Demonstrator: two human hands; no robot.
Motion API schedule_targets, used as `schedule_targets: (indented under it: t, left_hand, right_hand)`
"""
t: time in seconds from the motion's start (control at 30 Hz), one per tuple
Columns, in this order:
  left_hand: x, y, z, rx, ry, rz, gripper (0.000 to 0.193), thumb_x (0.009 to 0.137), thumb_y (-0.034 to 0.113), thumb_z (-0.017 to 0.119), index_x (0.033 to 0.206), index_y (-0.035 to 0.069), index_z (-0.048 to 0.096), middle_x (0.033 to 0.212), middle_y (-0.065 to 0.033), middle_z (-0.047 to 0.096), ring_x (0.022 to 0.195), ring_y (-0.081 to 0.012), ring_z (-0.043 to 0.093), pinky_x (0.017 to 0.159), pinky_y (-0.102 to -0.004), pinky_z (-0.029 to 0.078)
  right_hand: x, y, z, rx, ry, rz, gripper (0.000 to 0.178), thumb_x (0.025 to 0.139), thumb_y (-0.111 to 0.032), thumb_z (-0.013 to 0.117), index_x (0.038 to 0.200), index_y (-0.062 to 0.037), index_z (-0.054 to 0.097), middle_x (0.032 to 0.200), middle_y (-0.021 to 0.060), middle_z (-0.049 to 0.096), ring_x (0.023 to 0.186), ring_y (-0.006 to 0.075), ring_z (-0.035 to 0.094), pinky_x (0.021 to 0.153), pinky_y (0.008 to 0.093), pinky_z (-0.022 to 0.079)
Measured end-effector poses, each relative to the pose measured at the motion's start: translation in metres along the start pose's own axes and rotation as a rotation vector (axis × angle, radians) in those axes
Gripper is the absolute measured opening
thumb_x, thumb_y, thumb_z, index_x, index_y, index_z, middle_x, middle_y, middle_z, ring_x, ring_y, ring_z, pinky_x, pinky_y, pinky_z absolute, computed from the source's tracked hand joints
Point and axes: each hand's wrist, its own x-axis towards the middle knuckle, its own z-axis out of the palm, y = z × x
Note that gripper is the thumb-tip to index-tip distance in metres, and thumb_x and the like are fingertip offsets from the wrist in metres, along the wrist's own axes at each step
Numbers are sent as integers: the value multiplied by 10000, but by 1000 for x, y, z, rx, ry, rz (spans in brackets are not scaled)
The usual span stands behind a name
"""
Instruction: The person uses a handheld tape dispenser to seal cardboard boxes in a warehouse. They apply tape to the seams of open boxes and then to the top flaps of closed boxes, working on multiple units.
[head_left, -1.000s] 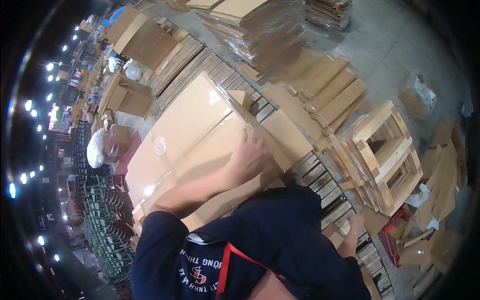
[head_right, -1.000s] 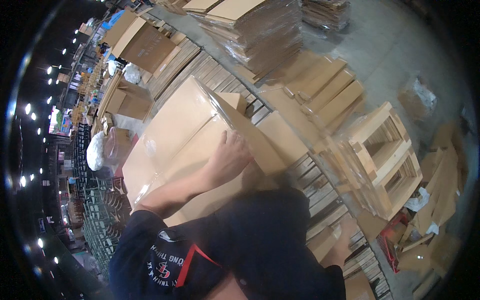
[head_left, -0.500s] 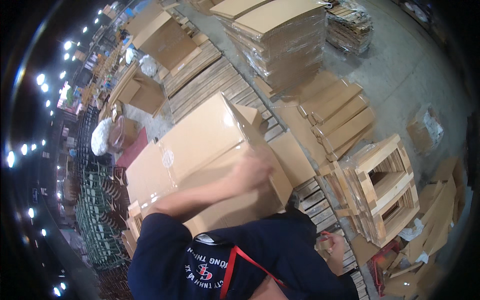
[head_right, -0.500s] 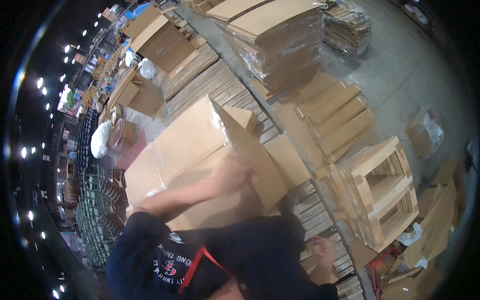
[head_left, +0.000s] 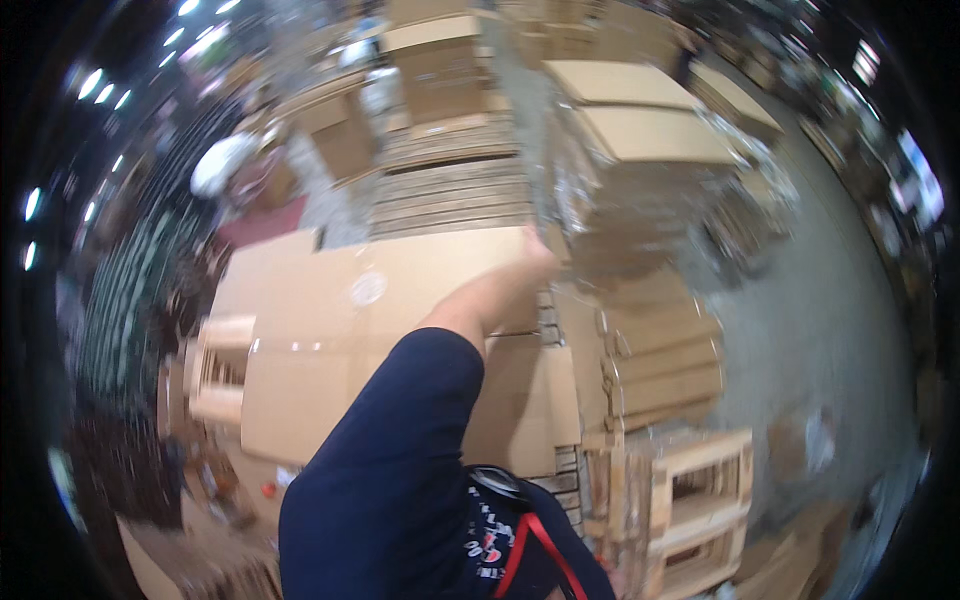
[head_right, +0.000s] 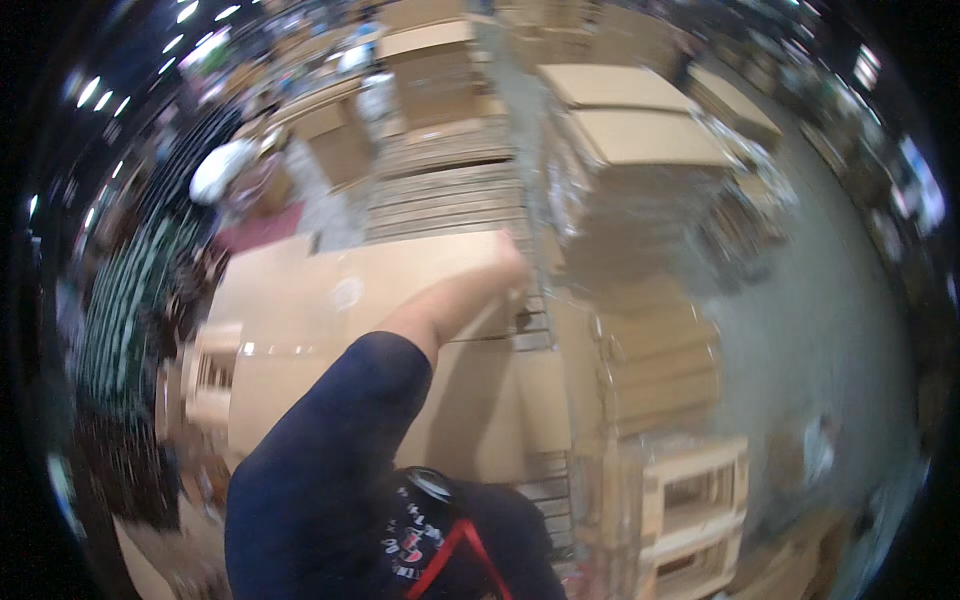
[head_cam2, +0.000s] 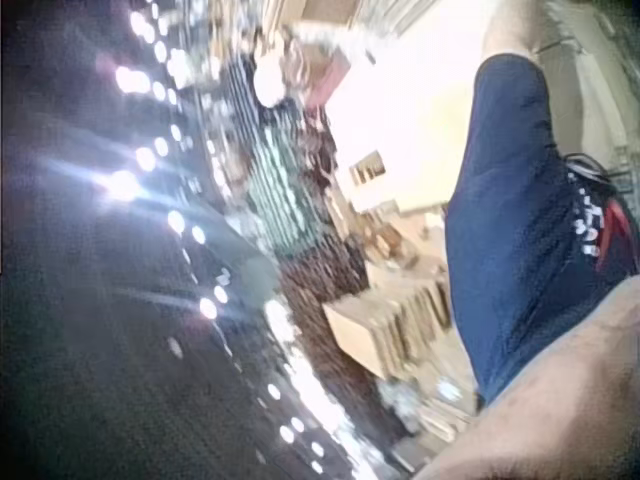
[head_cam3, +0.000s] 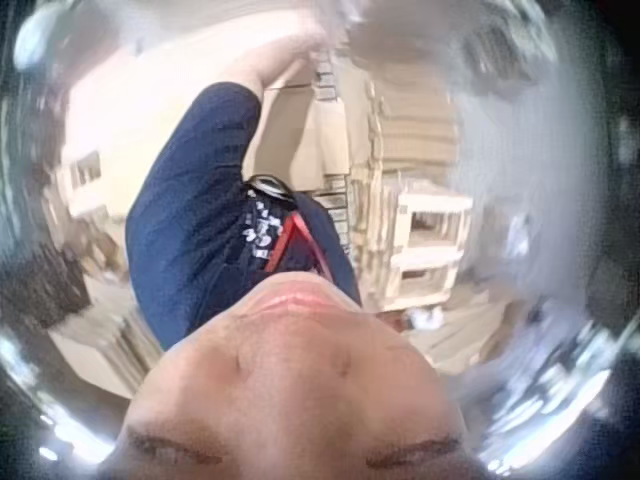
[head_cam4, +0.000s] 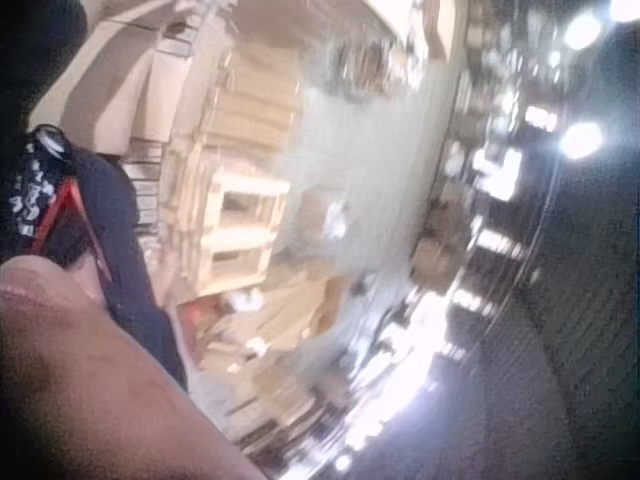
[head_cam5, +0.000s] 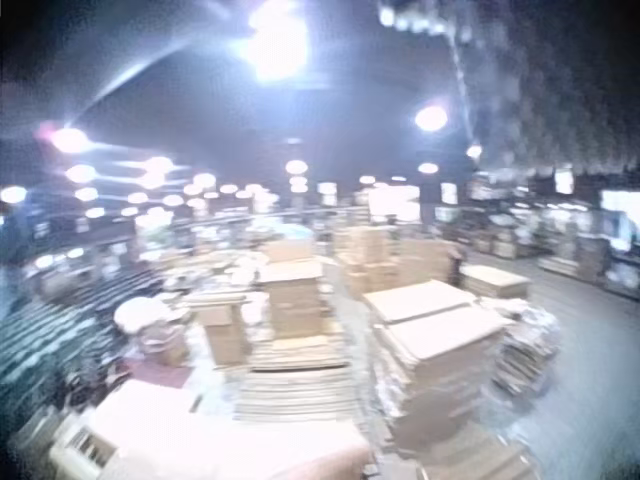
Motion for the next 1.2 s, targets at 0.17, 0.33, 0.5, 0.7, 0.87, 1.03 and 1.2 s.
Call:
schedule_targets:
  t: [0.17, 0.33, 0.5, 0.7, 0.87, 1.03, 1.2]
  left_hand:
    - [-138, 150, 58, -163, 82, 472, 471, 1025, 441, 598, 1349, 138, 756, 1357, -175, 709, 1296, -373, 625, 1132, -567, 438]
    - [-295, 234, 86, 150, -44, 1052, 373, 997, 338, 612, 1226, 120, 809, 1198, -168, 771, 1141, -370, 697, 1050, -516, 503]
    - [-361, 180, 101, -13, 612, 992, 469, 1029, 426, 589, 1386, 166, 746, 1511, -185, 630, 1459, -428, 516, 1218, -596, 390]
    - [-459, 0, 166, -841, 801, 206, 589, 983, 507, 659, 1408, 100, 698, 1567, -170, 569, 1487, -379, 478, 1257, -564, 357]
    - [-670, -230, 274, -316, 544, -996, 817, 1045, 553, 612, 1602, -29, 478, 1624, -218, 539, 1512, -399, 481, 1239, -574, 369]
    - [-731, -323, 304, -1408, 158, -859, 1013, 1052, 606, 650, 1678, -98, 280, 1488, -349, 617, 1348, -449, 657, 1107, -557, 526]
    - [-768, -306, 380, -2259, 528, -720, 1323, 835, 331, 954, 1717, -130, 82, 1730, -359, 332, 1602, -397, 397, 1285, -444, 376]
  right_hand:
    - [24, -100, 71, -309, 85, -408, 518, 889, 103, 696, 1400, 58, 618, 1191, 202, 730, 821, 367, 756, 715, 494, 651]
    - [27, -186, 140, -515, 174, -826, 506, 887, 84, 696, 1388, 47, 630, 1168, 196, 736, 797, 353, 748, 692, 493, 632]
    - [11, -282, 203, -561, 242, -1316, 494, 886, 66, 697, 1376, 36, 641, 1146, 191, 742, 773, 339, 740, 669, 492, 612]
    - [-132, -400, 291, -378, -80, -1911, 476, 875, 45, 680, 1349, 37, 640, 1129, 183, 740, 813, 310, 742, 701, 464, 604]
    - [-452, -289, 469, -480, -877, -1919, 520, 859, 38, 666, 1379, 32, 651, 1248, 121, 716, 1067, 227, 709, 935, 361, 587]
    - [-753, -115, 579, -1445, -1391, -1701, 276, 911, -357, 834, 1057, -128, 884, 871, 115, 808, 823, 202, 767, 803, 375, 593]
    - [-951, 61, 691, -2014, -1408, -2287, 295, 767, -321, 825, 899, -58, 850, 788, 198, 757, 772, 367, 746, 710, 483, 578]
